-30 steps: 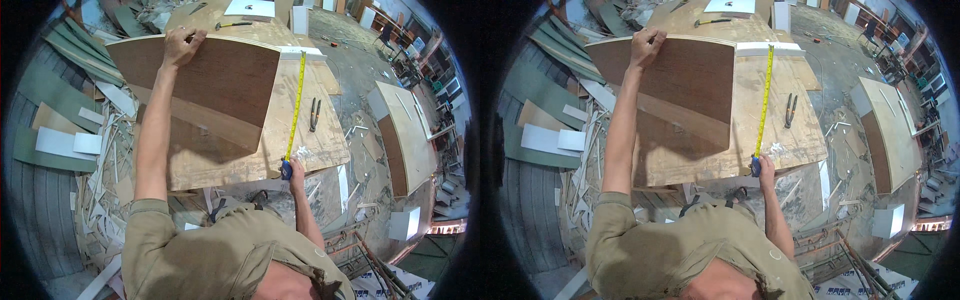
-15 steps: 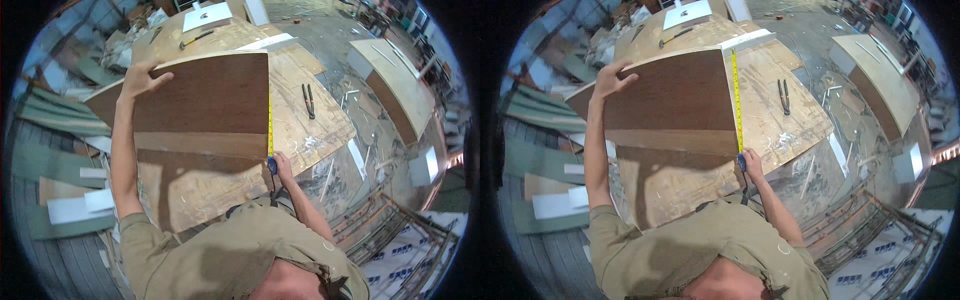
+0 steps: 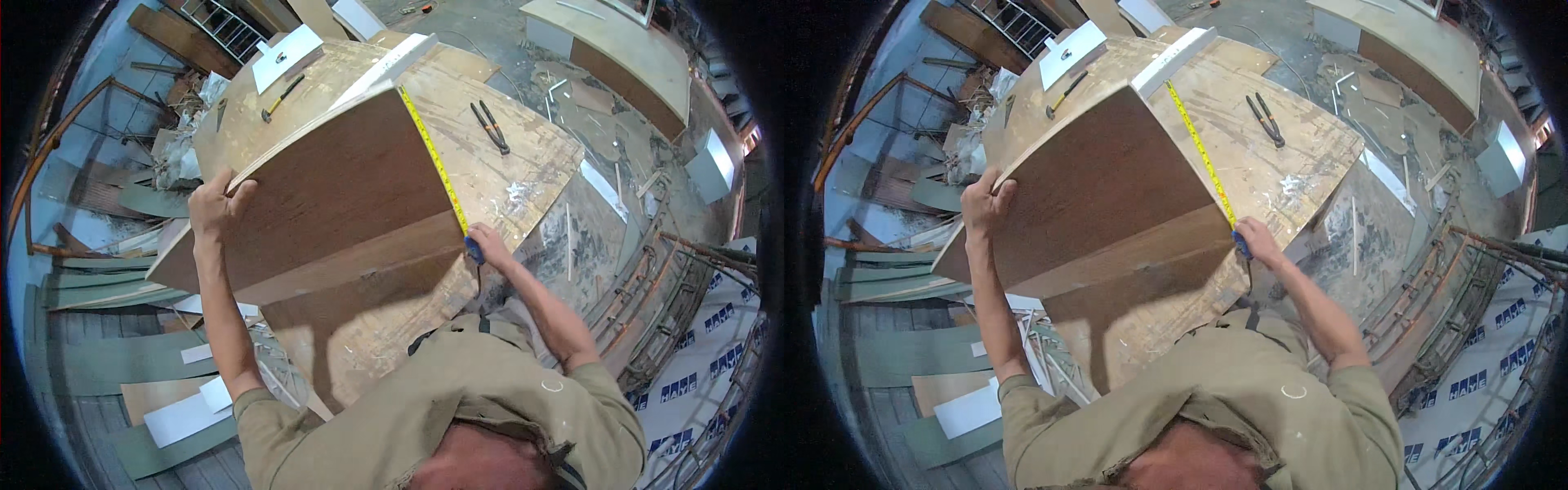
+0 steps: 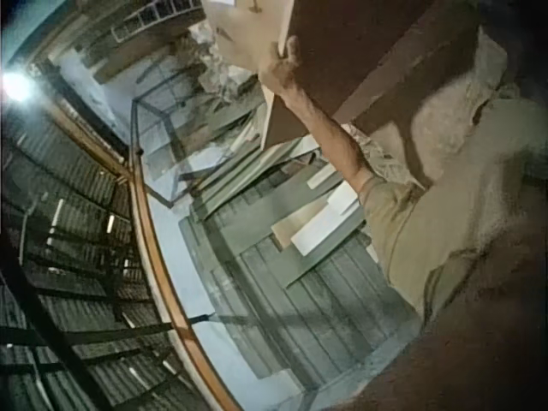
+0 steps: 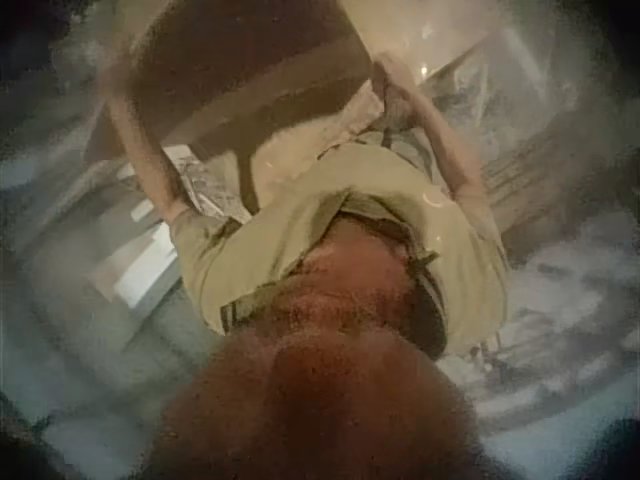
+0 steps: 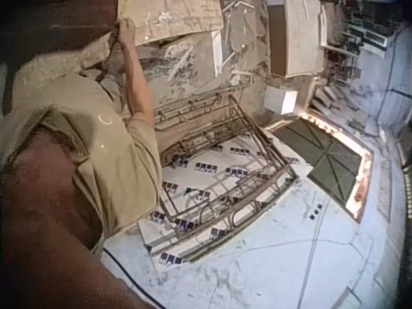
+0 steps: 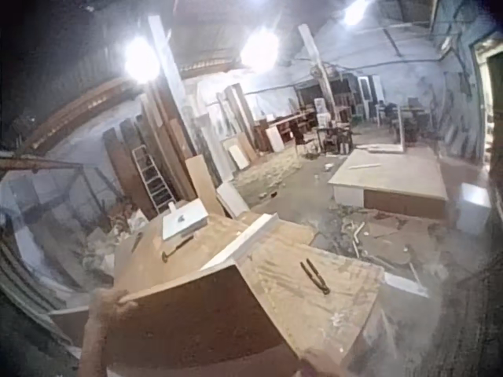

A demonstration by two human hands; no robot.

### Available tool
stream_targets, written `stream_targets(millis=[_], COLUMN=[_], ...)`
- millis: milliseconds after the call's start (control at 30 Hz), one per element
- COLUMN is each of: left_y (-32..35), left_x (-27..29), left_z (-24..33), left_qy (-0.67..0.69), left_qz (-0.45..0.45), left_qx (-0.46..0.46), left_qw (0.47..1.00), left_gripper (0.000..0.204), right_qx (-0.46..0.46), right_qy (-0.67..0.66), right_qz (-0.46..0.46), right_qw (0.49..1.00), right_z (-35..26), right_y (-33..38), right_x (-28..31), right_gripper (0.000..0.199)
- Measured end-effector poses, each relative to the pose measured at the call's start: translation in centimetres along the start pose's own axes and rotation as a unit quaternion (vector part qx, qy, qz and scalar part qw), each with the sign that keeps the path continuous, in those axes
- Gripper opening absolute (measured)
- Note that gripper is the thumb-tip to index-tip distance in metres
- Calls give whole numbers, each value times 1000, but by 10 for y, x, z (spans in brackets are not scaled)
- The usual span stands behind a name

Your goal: The person uses a tape measure to check the dimensions of a wood panel and a wooden frame, then uses a hammer to drive a nail into a wooden board.

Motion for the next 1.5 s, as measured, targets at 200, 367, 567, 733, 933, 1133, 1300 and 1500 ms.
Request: stream_targets(millis=[200, 367, 567, 733, 933, 1133, 1300, 1500], left_y=[-9, -20, -26, -44, -46, -26, 4, 54], left_x=[26, 7, -61, -115, -203, -263, -289, -350], left_z=[43, 84, 134, 185, 181, 175, 197, 172], left_qy=[6, 37, 111, 92, 83, 129, 205, 171], left_qz=[-42, -116, -178, -269, -299, -386, -305, -383], left_qx=[61, 127, 151, 146, 124, 106, 142, 233], left_qw=[997, 984, 966, 948, 942, 907, 919, 877], left_gripper=[61, 59, 60, 65, 76, 75, 79, 80], right_qx=[16, 16, -47, -61, -35, -34, -108, -85], right_qy=[50, 26, 48, 68, 23, -96, 55, 130], right_qz=[-51, -37, -75, -78, -34, 141, 189, 145], right_qw=[997, 999, 995, 993, 999, 985, 974, 977], right_z=[-40, -63, -78, -49, -8, 28, 3, -1], right_y=[17, 35, 37, 37, 47, 86, 157, 190], right_x=[67, 122, 196, 239, 258, 278, 298, 286], right_gripper=[33, 32, 31, 30, 28, 22, 22, 21])
Point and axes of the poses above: each hand's wrist, its own y-axis away from the middle knuckle, its own x-axis out of the back of the hand, z = x × y, the point moved 5 cm from there along -y, towards the middle knuckle, and after that the axes turned 15 degrees about -y, right-handed, at the moved point
